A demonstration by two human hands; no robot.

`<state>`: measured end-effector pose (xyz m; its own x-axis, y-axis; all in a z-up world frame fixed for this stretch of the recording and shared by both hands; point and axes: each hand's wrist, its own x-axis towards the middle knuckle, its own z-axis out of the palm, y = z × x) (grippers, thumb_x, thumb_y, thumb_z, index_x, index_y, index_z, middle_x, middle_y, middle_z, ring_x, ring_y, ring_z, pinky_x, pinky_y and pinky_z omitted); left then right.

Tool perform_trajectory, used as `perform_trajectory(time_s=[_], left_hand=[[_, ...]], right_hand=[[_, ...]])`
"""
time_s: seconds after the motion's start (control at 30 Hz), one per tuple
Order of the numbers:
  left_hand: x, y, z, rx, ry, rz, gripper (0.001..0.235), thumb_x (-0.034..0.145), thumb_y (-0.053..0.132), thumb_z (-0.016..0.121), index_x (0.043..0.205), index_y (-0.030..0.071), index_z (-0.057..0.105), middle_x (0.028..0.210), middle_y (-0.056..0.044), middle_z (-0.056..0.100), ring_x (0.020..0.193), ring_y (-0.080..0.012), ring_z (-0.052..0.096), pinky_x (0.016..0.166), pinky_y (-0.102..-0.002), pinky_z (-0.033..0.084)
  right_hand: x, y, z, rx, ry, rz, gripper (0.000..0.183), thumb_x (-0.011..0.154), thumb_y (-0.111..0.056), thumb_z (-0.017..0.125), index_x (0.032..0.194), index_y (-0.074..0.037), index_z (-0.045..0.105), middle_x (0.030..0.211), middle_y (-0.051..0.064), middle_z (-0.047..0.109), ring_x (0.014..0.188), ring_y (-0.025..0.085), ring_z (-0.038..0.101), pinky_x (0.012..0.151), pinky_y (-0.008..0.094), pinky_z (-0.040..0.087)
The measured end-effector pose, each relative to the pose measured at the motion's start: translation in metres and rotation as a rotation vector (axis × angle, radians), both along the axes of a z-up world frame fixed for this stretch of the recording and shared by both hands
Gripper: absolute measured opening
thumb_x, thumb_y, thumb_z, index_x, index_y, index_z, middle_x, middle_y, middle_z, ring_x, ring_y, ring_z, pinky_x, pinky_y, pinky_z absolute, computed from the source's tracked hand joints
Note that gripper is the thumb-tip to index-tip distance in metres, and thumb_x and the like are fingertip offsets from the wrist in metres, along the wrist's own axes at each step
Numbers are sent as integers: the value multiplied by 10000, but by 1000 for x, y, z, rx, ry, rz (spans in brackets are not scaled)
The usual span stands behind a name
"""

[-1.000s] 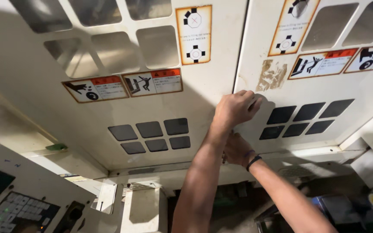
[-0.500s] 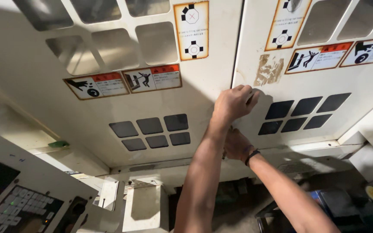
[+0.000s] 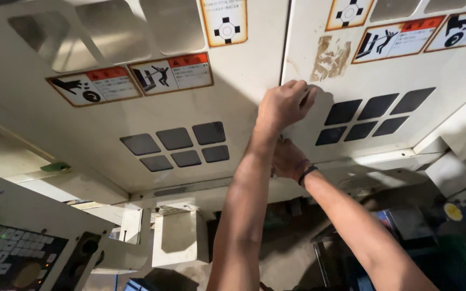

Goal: The person uses a wrench to loosen and remove a bolt from a large industrial machine. They open the machine door, briefly reach inside to adjust or inspect internal components, then close the door and reinsert the bolt, tightening it with the wrench.

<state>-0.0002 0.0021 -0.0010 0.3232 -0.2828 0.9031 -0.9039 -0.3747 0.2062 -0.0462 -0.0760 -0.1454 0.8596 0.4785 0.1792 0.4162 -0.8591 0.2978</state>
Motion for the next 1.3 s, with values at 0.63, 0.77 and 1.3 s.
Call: perform_trajectory(time_s=[0.63,0.77,1.3], left_hand=[[-3,0,3,-2,9,6,283,950,294,722,797,88,603,731,-81,658,616,-333,655,567,-420,537],[-3,1,4,3,-3,13,288,951,295,723,794,86,602,727,-83,654,608,-327,654,565,-415,537],[2,-2,-2,-27,-13,21,269,950,314,709,816,105,605,745,-77,659,629,-335,661,578,-431,543]], right_hand=[[-2,-1,3,-16,-49,33,113,793,-233,698,799,-121,694,854,90,670,842,295,640,589,432,473],[0,-2,3,-46,-74,49,85,778,-201,706,801,-120,696,881,94,669,860,295,638,575,422,473],[5,-4,-6,6,-140,90,174,743,-270,697,854,-138,725,911,117,709,903,310,668,587,446,491]])
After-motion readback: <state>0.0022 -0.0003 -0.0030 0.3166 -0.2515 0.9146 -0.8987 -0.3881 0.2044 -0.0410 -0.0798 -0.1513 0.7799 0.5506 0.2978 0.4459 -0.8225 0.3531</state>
